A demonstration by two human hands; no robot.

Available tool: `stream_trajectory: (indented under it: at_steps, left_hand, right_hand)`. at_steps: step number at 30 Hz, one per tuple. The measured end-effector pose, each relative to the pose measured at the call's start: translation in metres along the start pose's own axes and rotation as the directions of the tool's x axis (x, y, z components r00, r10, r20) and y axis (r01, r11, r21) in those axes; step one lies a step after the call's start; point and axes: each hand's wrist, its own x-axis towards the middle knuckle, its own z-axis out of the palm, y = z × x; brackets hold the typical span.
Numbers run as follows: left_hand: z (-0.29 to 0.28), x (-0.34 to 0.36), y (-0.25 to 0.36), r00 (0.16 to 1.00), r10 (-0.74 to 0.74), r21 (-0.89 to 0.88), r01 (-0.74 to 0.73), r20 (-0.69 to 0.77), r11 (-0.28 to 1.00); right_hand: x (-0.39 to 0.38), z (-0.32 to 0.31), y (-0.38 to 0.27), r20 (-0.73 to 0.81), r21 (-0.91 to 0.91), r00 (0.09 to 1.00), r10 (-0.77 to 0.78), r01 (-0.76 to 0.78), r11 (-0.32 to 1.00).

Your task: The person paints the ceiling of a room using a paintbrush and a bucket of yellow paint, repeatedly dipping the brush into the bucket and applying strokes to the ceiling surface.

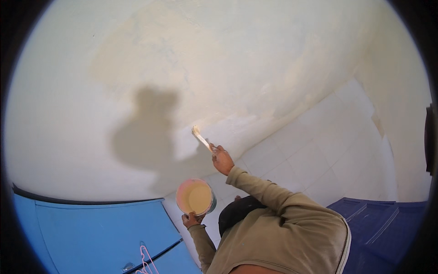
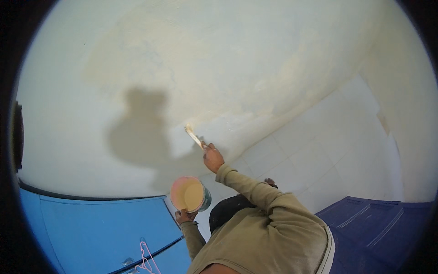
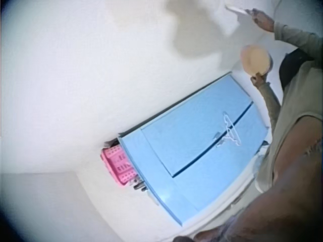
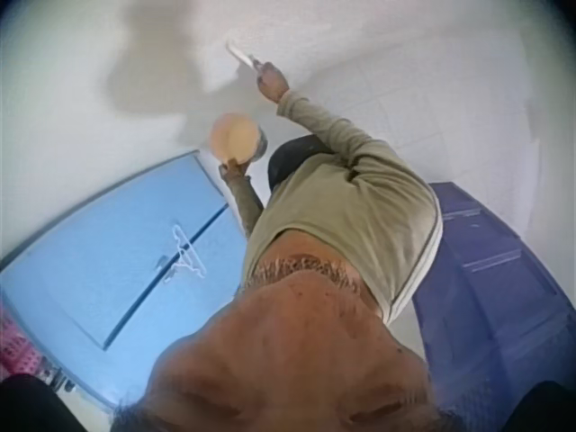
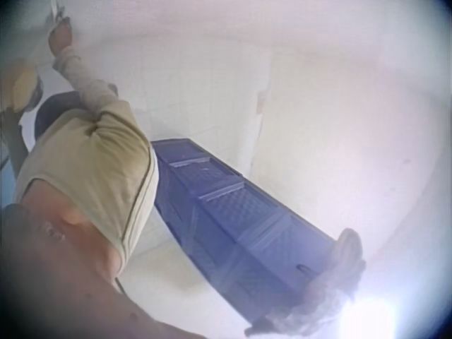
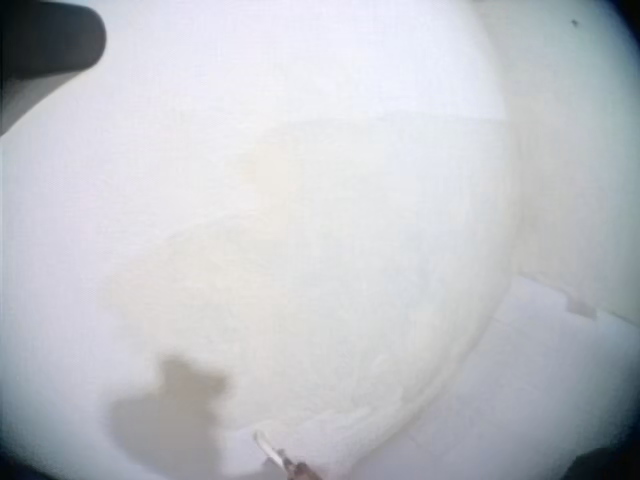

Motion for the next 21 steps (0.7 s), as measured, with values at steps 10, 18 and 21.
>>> stream_trajectory:
  at_steps: [10, 18, 21]
  left_hand:
    - [-0.012, -0.006, 0.009, 1.0, 0.02, 0.055, -0.019, -0.015, 0.998]
    - [0.01, -0.011, 0.015, 0.998, 0.026, 0.068, -0.03, 0.062, 0.997]
    - [0.005, -0.014, 0.01, 0.999, 0.03, 0.021, -0.03, 0.028, 0.999]
  right_hand:
    - [0.039, -0.176, 0.165, -0.404, -0.278, 0.891, 0.208, -0.336, 0.9]
    - [0.008, -0.018, 0.124, -0.2, -0.05, 0.951, 0.235, -0.25, 0.967]
    - [-0.007, -0.05, 0.068, -0.042, -0.055, 0.994, 0.097, -0.099, 0.994]
